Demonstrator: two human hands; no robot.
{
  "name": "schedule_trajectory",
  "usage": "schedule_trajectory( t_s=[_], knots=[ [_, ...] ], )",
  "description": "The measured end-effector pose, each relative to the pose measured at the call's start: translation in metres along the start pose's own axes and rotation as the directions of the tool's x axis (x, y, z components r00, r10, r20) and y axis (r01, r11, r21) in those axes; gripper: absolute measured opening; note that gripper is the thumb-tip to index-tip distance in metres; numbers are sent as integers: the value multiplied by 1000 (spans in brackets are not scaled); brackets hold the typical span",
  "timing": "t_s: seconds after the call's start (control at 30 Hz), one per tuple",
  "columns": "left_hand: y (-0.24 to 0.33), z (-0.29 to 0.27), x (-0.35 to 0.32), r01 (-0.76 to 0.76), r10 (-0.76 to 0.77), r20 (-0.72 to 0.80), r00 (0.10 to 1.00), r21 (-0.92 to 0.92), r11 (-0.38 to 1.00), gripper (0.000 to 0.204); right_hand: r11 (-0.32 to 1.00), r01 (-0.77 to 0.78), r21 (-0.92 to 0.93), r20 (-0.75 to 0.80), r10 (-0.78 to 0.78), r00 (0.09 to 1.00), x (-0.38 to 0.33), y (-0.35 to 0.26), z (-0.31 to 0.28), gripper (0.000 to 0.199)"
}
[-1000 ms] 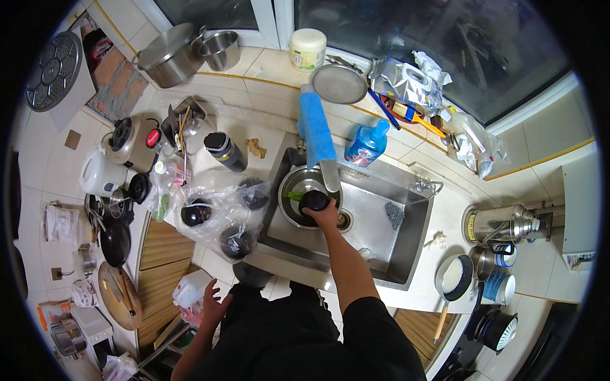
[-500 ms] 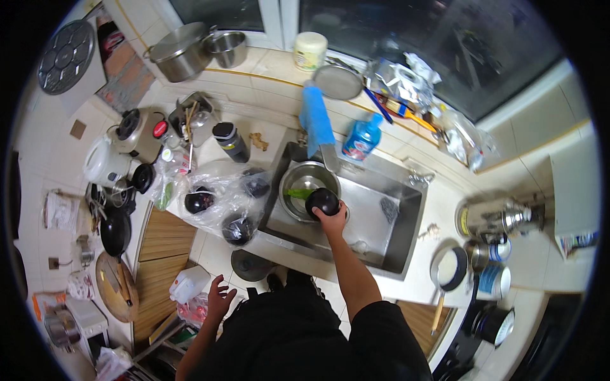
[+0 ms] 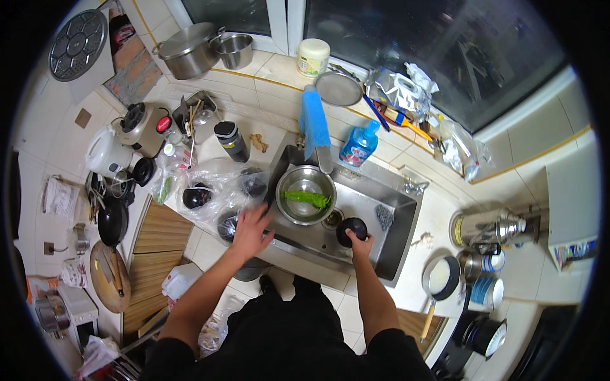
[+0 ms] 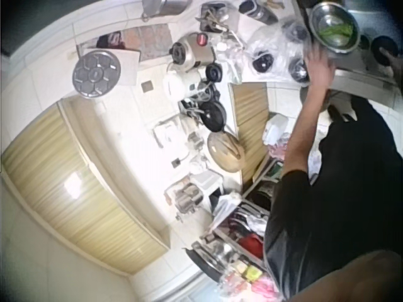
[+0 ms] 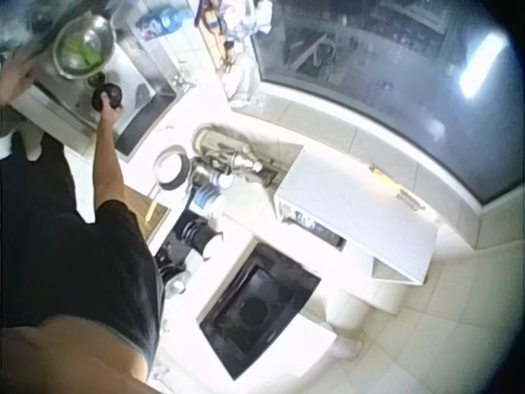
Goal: The person unpacks green vegetables and eggplants from plastic bags, places them in a metal bowl, and then peels one eggplant with a knife over the sink. The peels fall into the sink, and the peeled eggplant is placed in the bowl.
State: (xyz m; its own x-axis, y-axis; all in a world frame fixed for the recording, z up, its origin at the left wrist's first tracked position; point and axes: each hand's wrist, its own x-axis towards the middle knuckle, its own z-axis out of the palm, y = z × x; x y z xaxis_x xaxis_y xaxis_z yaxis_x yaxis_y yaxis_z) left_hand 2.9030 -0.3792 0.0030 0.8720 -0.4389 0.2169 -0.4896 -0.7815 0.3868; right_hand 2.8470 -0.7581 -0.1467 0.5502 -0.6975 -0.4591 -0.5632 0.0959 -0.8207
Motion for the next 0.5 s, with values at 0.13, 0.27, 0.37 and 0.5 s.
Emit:
schedule_trajectory(
  t_s=[0.13, 0.27, 0.37, 0.5],
  knots=[
    [-35, 5, 82, 301, -261, -193, 946, 220, 928, 45, 994, -60, -92, 110, 70, 991, 15, -5, 7, 101],
    [-57, -12, 82, 460, -449, -291, 845, -36, 887, 33, 921, -19, -390, 125, 74, 989, 36, -1, 10, 105],
    [-115, -26, 28, 642, -619, -304, 724, -33, 766, 29, 668, 121, -734, 204, 47, 978, 41, -3, 16, 111],
    [-148, -54, -1, 605, -608, -117, 785, 351, 714, 58, 266, 282, -922, 303, 42, 952, 32, -10, 27, 110]
  ],
)
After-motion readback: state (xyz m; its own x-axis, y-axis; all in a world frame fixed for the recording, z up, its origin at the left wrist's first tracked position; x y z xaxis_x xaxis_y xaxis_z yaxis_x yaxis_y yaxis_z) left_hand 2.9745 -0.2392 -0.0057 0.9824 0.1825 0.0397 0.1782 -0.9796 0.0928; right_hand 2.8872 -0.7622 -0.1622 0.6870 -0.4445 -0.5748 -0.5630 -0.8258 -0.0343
